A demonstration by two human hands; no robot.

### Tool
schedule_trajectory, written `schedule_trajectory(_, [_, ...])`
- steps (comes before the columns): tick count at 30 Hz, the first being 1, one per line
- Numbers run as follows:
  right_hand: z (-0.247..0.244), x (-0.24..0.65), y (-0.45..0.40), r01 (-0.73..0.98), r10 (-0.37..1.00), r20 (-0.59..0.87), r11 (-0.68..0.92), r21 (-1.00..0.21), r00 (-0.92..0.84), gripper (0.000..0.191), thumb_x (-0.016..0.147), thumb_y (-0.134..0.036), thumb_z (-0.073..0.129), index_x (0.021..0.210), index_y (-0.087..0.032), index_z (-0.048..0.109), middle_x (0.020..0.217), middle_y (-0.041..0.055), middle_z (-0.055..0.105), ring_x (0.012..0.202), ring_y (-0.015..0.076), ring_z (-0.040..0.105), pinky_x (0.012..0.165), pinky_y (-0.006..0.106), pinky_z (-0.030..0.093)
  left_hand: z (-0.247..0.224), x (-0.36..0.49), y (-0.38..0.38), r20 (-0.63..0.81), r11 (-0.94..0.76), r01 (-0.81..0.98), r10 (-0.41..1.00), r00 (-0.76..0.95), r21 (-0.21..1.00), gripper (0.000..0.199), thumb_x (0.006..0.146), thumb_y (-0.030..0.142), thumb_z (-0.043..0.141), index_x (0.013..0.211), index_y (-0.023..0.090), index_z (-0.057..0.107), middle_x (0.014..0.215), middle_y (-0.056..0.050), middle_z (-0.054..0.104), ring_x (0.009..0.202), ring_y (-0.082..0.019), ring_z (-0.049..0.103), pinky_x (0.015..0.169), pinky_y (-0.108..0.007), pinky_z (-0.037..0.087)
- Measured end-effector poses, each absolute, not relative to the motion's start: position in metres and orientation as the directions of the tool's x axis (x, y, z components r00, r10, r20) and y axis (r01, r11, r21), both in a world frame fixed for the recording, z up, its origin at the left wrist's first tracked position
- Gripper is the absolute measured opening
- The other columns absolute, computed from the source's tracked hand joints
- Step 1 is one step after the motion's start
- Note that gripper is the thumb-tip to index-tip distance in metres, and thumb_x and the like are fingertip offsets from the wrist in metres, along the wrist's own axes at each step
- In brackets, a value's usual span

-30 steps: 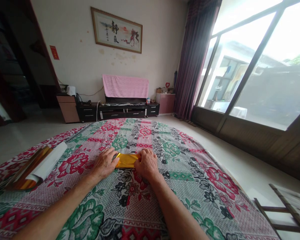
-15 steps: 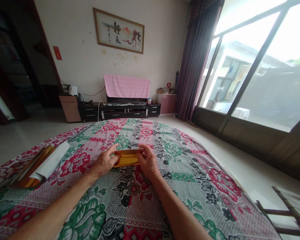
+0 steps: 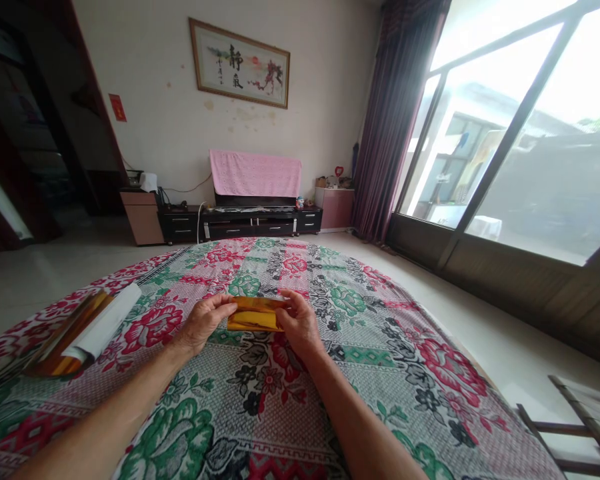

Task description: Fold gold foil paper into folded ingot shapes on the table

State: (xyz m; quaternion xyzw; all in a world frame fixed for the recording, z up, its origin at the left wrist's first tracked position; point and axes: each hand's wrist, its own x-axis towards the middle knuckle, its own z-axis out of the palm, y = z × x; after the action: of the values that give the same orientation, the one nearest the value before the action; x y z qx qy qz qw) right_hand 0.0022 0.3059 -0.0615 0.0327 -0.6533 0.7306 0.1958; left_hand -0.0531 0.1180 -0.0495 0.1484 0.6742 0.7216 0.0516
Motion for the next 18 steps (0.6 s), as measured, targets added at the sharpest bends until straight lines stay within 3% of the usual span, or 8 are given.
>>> schedule_trajectory(8, [-0.0593,0.0021,0.3061,-0.31,0.267,0.268,-0.128,-0.942,-0.926,0.039,0.065,-0.023,0.063,0.102,-0.017,0.054,0.06,-0.0058,0.056,0.048,0.0067,0.045,0.047,0.02,0.037,-0.0543,-0.0566,0.1181,0.142,-0.087,0.122,0.288,-0.947,0.989,0.025,0.064,0.033,0.066,0.08,0.014,0.067,0.073,-0.002,0.067,0.067,-0.015,0.06,0.061,-0.023,0.045])
schedule_trajectory(14, [-0.0574,0.0041,0.3092,-0.218,0.222,0.174,-0.196,-0.956,-0.959,0.044,0.065,-0.031,0.066,0.105,-0.02,0.055,0.084,0.0019,0.069,0.069,0.0159,0.063,0.065,0.029,0.05,-0.0531,-0.0565,0.1182,0.155,-0.056,0.146,0.236,-0.959,0.988,0.022,0.061,0.03,0.067,0.078,0.015,0.069,0.073,-0.002,0.068,0.069,-0.015,0.061,0.064,-0.022,0.046])
schedule_trajectory(18, [-0.0544,0.0057,0.3108,-0.196,0.174,0.159,-0.22,-0.956,-0.972,0.034,0.065,-0.034,0.068,0.096,-0.021,0.061,0.085,0.0014,0.07,0.073,0.0181,0.064,0.07,0.031,0.051,-0.0529,-0.0569,0.1183,0.151,-0.044,0.145,0.212,-0.966,0.988,0.022,0.059,0.029,0.068,0.076,0.015,0.07,0.074,-0.002,0.069,0.07,-0.015,0.061,0.067,-0.023,0.046])
